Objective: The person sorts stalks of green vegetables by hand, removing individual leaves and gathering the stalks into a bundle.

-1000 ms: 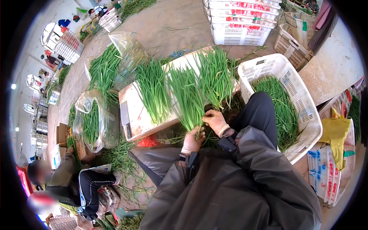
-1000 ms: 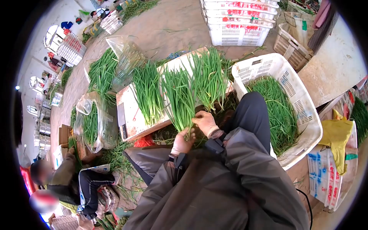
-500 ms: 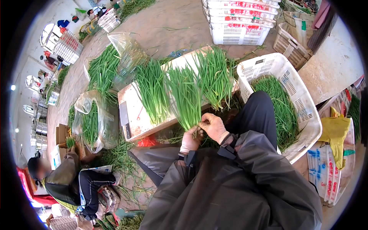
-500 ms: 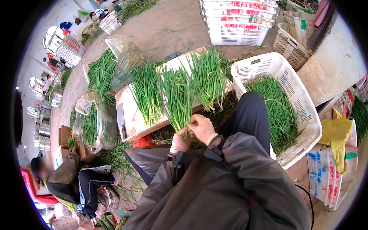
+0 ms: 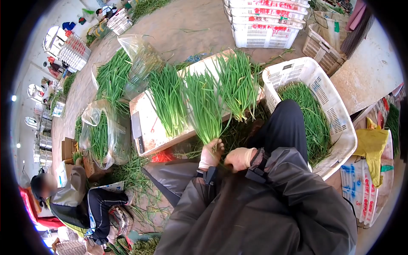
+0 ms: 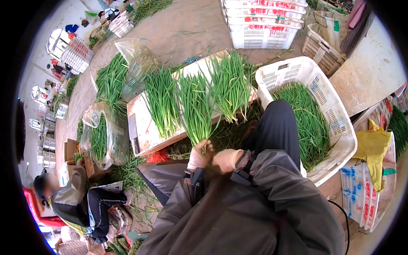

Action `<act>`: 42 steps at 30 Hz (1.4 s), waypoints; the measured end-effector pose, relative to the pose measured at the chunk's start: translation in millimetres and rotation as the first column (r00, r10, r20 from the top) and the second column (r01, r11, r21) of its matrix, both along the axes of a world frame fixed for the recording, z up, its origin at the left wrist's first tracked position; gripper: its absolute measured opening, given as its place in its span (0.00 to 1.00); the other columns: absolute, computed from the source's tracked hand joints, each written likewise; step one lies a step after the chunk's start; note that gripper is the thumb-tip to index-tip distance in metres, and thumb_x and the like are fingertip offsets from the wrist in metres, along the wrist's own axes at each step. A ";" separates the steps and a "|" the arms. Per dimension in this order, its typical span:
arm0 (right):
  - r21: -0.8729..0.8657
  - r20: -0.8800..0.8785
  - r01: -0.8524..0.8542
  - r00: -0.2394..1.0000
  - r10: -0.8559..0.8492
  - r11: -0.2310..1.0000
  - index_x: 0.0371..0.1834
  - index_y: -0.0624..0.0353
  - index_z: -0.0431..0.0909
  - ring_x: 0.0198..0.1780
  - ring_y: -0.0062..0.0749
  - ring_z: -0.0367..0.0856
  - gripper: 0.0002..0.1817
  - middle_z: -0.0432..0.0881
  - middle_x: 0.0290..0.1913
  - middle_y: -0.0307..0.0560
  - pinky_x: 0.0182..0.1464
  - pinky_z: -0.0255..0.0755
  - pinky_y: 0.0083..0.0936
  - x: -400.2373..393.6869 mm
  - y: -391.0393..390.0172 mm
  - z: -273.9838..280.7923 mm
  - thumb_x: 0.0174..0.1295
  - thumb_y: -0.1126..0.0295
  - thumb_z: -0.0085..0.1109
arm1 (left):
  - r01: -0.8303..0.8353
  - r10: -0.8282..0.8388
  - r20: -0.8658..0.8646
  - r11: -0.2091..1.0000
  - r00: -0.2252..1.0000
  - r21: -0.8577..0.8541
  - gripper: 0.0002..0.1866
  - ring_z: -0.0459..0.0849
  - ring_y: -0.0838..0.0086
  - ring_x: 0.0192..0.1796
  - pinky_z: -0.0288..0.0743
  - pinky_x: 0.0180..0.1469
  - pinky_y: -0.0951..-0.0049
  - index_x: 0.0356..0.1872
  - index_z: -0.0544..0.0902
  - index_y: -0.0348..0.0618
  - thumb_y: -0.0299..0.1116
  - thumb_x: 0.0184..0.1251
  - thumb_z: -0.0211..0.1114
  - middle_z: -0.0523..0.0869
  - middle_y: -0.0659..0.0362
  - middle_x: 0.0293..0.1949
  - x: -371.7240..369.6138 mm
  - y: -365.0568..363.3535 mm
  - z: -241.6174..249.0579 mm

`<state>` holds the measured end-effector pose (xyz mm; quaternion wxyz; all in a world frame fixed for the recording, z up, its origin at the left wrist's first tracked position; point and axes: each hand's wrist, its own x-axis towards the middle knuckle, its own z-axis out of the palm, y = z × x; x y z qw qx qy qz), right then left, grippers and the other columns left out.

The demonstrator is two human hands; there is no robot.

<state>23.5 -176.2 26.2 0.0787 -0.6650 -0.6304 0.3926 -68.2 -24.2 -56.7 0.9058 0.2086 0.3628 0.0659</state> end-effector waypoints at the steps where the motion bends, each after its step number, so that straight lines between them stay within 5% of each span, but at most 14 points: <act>1: -0.243 0.156 0.035 0.988 0.004 0.969 0.46 0.48 0.88 0.48 0.51 0.87 0.15 0.89 0.44 0.48 0.49 0.80 0.43 1.3 -0.3 -24.6 0.54 0.63 0.68 | 0.005 -0.005 0.023 1.000 1.000 0.019 0.07 0.86 0.69 0.37 0.83 0.41 0.68 0.45 0.83 0.38 0.29 0.71 0.67 0.89 0.56 0.37 -0.2 -0.7 0.3; 4: -0.338 0.323 0.119 0.946 -0.004 0.933 0.45 0.56 0.90 0.51 0.47 0.89 0.17 0.91 0.45 0.51 0.48 0.82 0.43 19.3 -13.9 -19.0 0.56 0.60 0.66 | -0.002 0.002 -0.009 1.000 1.000 0.025 0.08 0.86 0.68 0.37 0.82 0.41 0.68 0.47 0.83 0.39 0.30 0.72 0.66 0.89 0.56 0.38 0.9 -2.7 6.8; 7: -0.092 0.323 0.259 0.921 -0.217 0.961 0.43 0.56 0.90 0.50 0.51 0.89 0.16 0.90 0.44 0.54 0.50 0.82 0.43 31.1 -2.6 22.2 0.59 0.59 0.62 | 0.043 -0.043 -0.004 0.998 0.999 0.047 0.08 0.85 0.68 0.42 0.80 0.47 0.66 0.47 0.83 0.41 0.31 0.71 0.65 0.89 0.55 0.42 0.7 -3.6 7.8; 10: 0.405 0.036 0.571 0.770 -0.637 0.714 0.40 0.51 0.88 0.43 0.55 0.88 0.13 0.89 0.37 0.53 0.46 0.81 0.46 33.9 13.2 13.7 0.64 0.57 0.60 | 0.086 -0.091 0.057 0.993 0.994 0.076 0.09 0.85 0.67 0.43 0.80 0.48 0.66 0.49 0.83 0.42 0.32 0.73 0.63 0.89 0.56 0.43 0.2 -2.8 3.0; 13: 0.480 -0.209 0.723 0.644 -0.736 0.497 0.40 0.48 0.87 0.42 0.54 0.87 0.11 0.88 0.36 0.53 0.45 0.80 0.48 33.9 33.5 1.9 0.64 0.57 0.60 | 0.135 -0.138 0.054 0.989 0.989 0.062 0.10 0.86 0.66 0.44 0.80 0.49 0.65 0.51 0.83 0.43 0.32 0.74 0.61 0.89 0.58 0.45 -0.4 -1.7 -1.3; 16: 0.461 -0.165 0.749 0.600 -0.783 0.477 0.39 0.48 0.88 0.42 0.54 0.87 0.10 0.88 0.36 0.53 0.45 0.80 0.48 38.7 46.2 -27.5 0.64 0.59 0.61 | 0.106 -0.107 0.010 0.992 0.994 0.073 0.10 0.87 0.66 0.40 0.80 0.45 0.65 0.50 0.83 0.42 0.34 0.74 0.62 0.89 0.57 0.39 2.3 -7.7 9.4; 20: 0.327 -0.097 0.844 0.478 -0.873 0.425 0.39 0.48 0.89 0.43 0.52 0.88 0.11 0.89 0.37 0.51 0.48 0.81 0.44 39.7 47.7 -32.3 0.62 0.57 0.62 | 0.092 -0.091 -0.005 0.995 0.996 0.025 0.12 0.87 0.62 0.48 0.79 0.51 0.60 0.52 0.82 0.42 0.35 0.74 0.61 0.89 0.57 0.46 -0.3 -7.8 9.6; 24: 0.291 -0.075 0.821 0.531 -0.844 0.491 0.44 0.52 0.90 0.49 0.52 0.87 0.16 0.90 0.43 0.54 0.54 0.80 0.42 46.7 50.3 -31.8 0.61 0.56 0.64 | 0.102 -0.102 0.001 0.995 0.995 0.009 0.14 0.85 0.59 0.56 0.77 0.58 0.56 0.55 0.81 0.43 0.35 0.76 0.58 0.87 0.56 0.53 1.2 -9.7 13.8; 27: 0.151 -0.208 0.870 0.492 -0.846 0.469 0.47 0.56 0.89 0.51 0.53 0.87 0.19 0.89 0.45 0.57 0.56 0.80 0.42 52.9 58.6 -29.6 0.61 0.55 0.64 | 0.124 -0.124 0.014 0.992 0.992 0.027 0.15 0.86 0.56 0.57 0.78 0.57 0.54 0.57 0.80 0.41 0.34 0.75 0.59 0.86 0.56 0.54 1.4 -11.1 18.6; 31: 0.259 -0.094 0.857 0.481 -0.872 0.445 0.45 0.61 0.89 0.46 0.51 0.89 0.20 0.89 0.41 0.59 0.52 0.81 0.40 56.7 68.5 -43.3 0.59 0.56 0.66 | 0.162 -0.163 0.011 0.985 0.987 0.067 0.15 0.86 0.54 0.58 0.79 0.57 0.55 0.57 0.79 0.40 0.33 0.74 0.59 0.85 0.55 0.54 -0.2 -10.1 15.3; 34: -0.059 -0.514 0.941 0.257 -0.818 0.333 0.43 0.64 0.88 0.36 0.43 0.91 0.16 0.89 0.34 0.58 0.41 0.83 0.34 62.2 65.1 -52.4 0.58 0.63 0.68 | 0.168 -0.166 -0.046 0.984 0.985 0.061 0.15 0.87 0.55 0.56 0.80 0.56 0.56 0.58 0.79 0.39 0.33 0.75 0.59 0.85 0.55 0.54 -0.5 -9.2 19.5; 35: -0.106 -0.589 0.957 0.160 -0.793 0.271 0.41 0.66 0.88 0.27 0.32 0.88 0.12 0.88 0.28 0.51 0.32 0.80 0.29 61.0 62.0 -53.5 0.59 0.69 0.68 | 0.165 -0.163 -0.044 0.985 0.986 0.046 0.15 0.87 0.55 0.56 0.80 0.56 0.57 0.58 0.79 0.39 0.33 0.75 0.59 0.85 0.54 0.54 0.0 -9.1 19.6; 39: -0.216 -0.708 0.972 -0.092 -0.700 0.090 0.39 0.67 0.88 0.26 0.26 0.84 0.09 0.87 0.27 0.45 0.30 0.77 0.25 59.2 57.3 -68.7 0.62 0.71 0.67 | 0.177 -0.177 -0.016 0.984 0.984 0.023 0.15 0.88 0.56 0.54 0.81 0.54 0.58 0.58 0.79 0.40 0.37 0.77 0.57 0.87 0.54 0.53 3.1 -9.8 19.0; 42: -0.134 -0.754 0.991 -0.094 -0.650 0.012 0.40 0.67 0.88 0.25 0.25 0.83 0.09 0.87 0.27 0.44 0.30 0.76 0.23 52.9 58.8 -71.8 0.63 0.71 0.67 | 0.168 -0.168 -0.010 0.986 0.986 0.021 0.16 0.88 0.56 0.54 0.81 0.53 0.59 0.57 0.79 0.42 0.39 0.79 0.56 0.88 0.54 0.52 3.8 -9.0 18.6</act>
